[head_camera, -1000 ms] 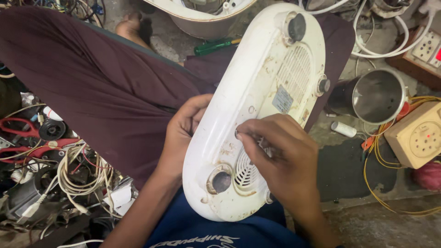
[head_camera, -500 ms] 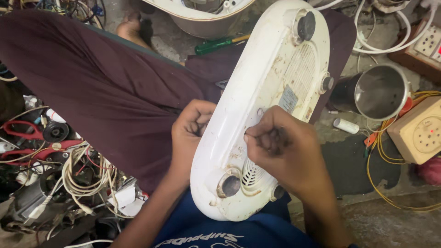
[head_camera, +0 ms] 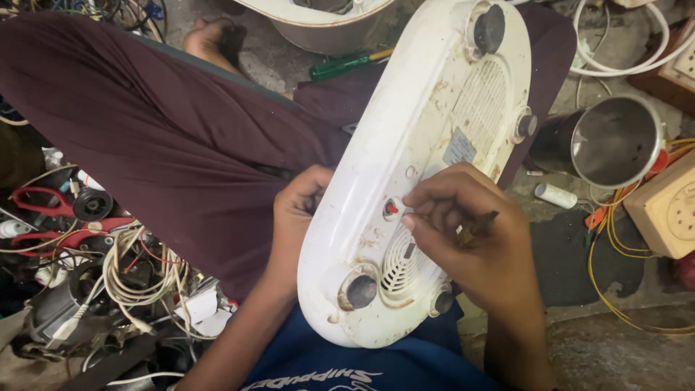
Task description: The person unscrews the base of a mixer grinder with a screwdriver, detaches the internal components, and separates the plastic housing parts.
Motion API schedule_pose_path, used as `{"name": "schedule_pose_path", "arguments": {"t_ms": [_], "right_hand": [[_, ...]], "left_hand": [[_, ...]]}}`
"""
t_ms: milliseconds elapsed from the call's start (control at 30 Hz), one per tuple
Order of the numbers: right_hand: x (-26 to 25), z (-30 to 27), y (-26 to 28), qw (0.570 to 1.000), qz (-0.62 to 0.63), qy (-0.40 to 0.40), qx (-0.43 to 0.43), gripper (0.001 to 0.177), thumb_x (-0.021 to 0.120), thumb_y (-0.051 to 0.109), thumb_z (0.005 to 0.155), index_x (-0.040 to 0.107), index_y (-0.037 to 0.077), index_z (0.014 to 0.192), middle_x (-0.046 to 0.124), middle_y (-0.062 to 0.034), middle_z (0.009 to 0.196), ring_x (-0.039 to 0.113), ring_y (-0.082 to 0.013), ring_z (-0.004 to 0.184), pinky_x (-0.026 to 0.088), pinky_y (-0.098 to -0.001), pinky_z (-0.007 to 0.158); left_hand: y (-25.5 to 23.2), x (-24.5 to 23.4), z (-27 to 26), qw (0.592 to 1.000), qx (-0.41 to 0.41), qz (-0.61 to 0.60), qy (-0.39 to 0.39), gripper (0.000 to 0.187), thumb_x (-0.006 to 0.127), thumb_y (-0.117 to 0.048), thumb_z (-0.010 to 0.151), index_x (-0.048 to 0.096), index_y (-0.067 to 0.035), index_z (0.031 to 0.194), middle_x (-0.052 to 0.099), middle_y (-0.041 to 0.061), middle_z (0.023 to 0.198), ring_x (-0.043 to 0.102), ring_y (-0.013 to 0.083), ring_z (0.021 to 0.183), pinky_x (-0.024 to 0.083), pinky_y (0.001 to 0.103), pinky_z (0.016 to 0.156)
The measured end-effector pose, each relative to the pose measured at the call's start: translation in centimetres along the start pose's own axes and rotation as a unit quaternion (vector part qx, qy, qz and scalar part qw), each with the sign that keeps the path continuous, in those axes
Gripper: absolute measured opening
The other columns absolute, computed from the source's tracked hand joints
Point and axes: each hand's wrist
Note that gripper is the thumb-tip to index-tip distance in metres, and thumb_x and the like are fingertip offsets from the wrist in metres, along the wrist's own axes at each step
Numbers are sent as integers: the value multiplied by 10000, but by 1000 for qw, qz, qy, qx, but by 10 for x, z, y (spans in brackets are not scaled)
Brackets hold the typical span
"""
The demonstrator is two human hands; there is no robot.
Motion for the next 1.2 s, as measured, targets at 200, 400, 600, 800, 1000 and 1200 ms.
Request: {"name": "schedule_pose_path", "arguments": {"t_ms": [200,400,600,800,1000,1200], "right_hand": [[6,0,9,998,-57,-20,-35,229,802,-39,828,704,22,1026,665,-26,942,564,-31,697,413,-184,570],[14,-2,18,982,-152,-64,-93,214,844,7,823,735,39,1004,701,-50,932,617,-61,676,440,-211,539],[25,-7,22,970,-178,-105,-127,214,844,1,863,722,32,1037,706,-56,951,661,-78,705,473,-222,561],[23,-5,24,969,-191,-81,-133,185,817,-8,879,733,30,1040,712,-64,928,670,-95,675,484,-237,536],[18,2,23,958,-220,-45,-177,172,795,-6,900,713,33,1046,705,-77,927,712,-187,779,535,-291,629],[6,11,20,948,-236,1,-214,206,806,11,843,704,62,1015,711,-63,923,697,-244,844,534,-361,734]], "left_hand": [[0,1,-1,1000,-21,3,-23,207,822,-9,873,657,-29,997,759,71,970,691,83,841,578,237,747],[2,-1,0,999,47,-17,16,202,820,-1,902,636,-32,978,732,69,1038,667,84,925,554,237,838],[6,-3,3,996,92,-1,18,205,807,9,903,612,-35,947,713,58,1034,644,82,925,538,226,843],[9,-1,1,993,115,-3,13,200,809,22,890,617,-28,914,704,58,1016,637,82,900,530,229,819],[7,-7,4,993,116,18,18,182,820,16,875,641,-14,888,714,55,1006,649,86,911,538,232,841],[5,-13,9,996,73,32,42,168,848,18,864,694,5,929,715,38,919,497,-16,729,422,163,698]]}}
Point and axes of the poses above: each hand's wrist, its own z-axis towards the middle knuckle, its own x-axis out of the palm, y = z × x
